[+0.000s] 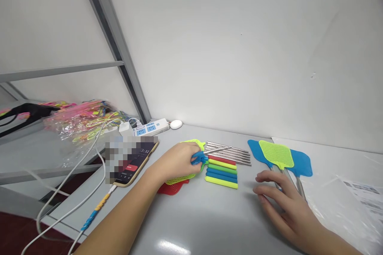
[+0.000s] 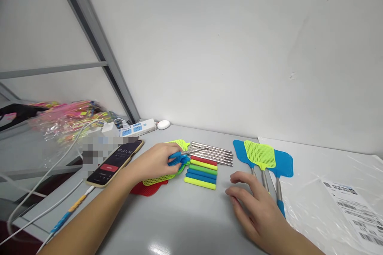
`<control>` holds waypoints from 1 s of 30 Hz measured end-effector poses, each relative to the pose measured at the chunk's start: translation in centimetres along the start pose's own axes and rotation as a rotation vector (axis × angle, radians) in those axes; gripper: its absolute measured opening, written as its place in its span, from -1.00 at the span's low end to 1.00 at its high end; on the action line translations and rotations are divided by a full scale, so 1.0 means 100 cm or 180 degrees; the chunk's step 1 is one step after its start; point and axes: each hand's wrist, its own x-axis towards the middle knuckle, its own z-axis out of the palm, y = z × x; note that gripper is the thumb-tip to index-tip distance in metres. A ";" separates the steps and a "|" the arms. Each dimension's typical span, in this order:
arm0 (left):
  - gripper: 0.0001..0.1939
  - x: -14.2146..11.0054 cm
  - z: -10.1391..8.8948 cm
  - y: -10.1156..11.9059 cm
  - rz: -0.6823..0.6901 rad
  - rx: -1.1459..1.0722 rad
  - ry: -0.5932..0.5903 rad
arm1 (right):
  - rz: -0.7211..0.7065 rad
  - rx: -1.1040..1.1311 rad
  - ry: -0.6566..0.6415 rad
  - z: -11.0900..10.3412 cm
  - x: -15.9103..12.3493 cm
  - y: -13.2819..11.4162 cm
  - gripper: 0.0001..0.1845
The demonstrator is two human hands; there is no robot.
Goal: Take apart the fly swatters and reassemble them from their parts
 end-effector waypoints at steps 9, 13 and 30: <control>-0.63 -0.022 -0.049 -0.029 -0.0807 0.0180 0.1296 | -0.0112 0.0024 0.0003 0.000 0.003 -0.004 -0.68; -0.57 -0.021 -0.050 -0.023 -0.1086 -0.0845 0.2299 | -0.0158 -0.0039 0.0087 0.000 0.004 -0.005 -0.67; -0.69 0.090 0.052 0.138 -0.1588 -0.5438 0.0309 | -0.0401 -0.0902 0.1279 -0.023 0.009 0.012 -0.61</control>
